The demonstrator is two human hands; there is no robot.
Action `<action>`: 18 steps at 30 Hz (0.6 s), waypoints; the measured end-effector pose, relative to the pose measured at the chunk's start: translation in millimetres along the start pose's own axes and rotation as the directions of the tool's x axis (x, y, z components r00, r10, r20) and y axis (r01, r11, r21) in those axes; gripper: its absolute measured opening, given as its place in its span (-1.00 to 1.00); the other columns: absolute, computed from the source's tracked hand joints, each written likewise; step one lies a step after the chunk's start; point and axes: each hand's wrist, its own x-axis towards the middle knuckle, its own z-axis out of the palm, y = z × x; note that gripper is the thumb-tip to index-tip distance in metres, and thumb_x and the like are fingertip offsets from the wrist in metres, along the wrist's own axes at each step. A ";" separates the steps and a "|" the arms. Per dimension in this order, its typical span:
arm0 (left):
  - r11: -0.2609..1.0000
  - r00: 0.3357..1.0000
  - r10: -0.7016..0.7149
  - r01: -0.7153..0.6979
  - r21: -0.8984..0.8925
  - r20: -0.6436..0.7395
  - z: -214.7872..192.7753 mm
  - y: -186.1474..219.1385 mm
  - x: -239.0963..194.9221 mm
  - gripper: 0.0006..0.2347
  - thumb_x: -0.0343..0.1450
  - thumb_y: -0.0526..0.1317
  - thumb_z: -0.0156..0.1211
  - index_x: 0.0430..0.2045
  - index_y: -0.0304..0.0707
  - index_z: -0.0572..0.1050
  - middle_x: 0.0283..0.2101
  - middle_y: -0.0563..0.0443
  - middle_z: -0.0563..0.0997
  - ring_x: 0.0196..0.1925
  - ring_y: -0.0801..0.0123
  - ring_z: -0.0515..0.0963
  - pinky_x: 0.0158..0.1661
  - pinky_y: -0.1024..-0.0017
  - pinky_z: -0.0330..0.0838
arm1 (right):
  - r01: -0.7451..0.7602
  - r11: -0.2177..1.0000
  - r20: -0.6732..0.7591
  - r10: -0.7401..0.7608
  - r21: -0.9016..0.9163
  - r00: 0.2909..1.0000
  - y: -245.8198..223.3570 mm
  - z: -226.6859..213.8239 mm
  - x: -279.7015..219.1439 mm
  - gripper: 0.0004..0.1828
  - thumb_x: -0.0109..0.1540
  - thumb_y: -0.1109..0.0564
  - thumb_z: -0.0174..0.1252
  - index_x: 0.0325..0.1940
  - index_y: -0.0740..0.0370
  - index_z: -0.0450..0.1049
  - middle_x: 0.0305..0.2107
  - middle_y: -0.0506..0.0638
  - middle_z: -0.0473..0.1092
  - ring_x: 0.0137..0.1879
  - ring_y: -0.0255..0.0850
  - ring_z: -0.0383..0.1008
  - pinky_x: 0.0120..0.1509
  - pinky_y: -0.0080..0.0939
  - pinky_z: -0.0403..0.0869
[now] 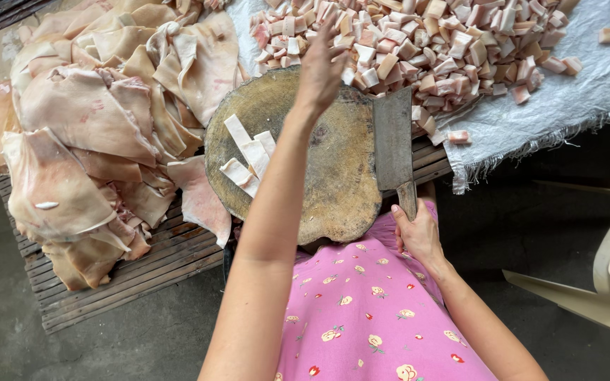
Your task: The person slices large pieces of animal skin into strips and then chops the strips into small cubes using a cleaver on a wooden cutting board.
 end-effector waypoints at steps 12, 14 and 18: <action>0.615 0.964 -0.266 0.189 0.765 -0.024 -143.1 -127.1 -102.4 -0.42 0.27 -0.15 0.49 0.16 -0.32 0.38 0.12 -0.28 0.51 0.09 -0.04 0.53 0.08 0.13 0.44 | 0.185 0.909 -0.029 -0.211 -0.374 0.977 -39.0 -3.7 3.5 -0.50 0.36 -0.06 0.04 0.25 0.31 0.20 -0.69 0.19 0.44 -0.59 -0.10 0.53 -0.47 -0.06 0.47; 0.521 0.893 -0.439 0.342 0.782 -0.098 -141.5 -122.2 -109.1 -0.40 0.27 -0.10 0.46 0.20 -0.21 0.36 0.19 -0.21 0.42 0.14 -0.07 0.50 0.12 0.08 0.40 | 0.157 0.885 0.041 -0.155 -0.439 0.987 -39.2 1.1 12.2 -0.56 0.38 -0.03 0.04 0.17 0.34 0.17 -0.65 0.21 0.46 -0.57 -0.05 0.54 -0.42 -0.04 0.48; 0.345 0.855 -0.496 0.357 0.868 -0.154 -148.1 -110.5 -121.3 -0.39 0.28 0.08 0.47 0.13 -0.24 0.43 0.25 -0.12 0.39 0.27 -0.02 0.44 0.20 0.03 0.33 | 0.121 0.875 0.046 -0.113 -0.468 0.993 -31.9 4.4 17.0 -0.60 0.36 0.02 0.06 0.12 0.31 0.15 -0.60 0.27 0.48 -0.53 0.01 0.56 -0.36 0.01 0.50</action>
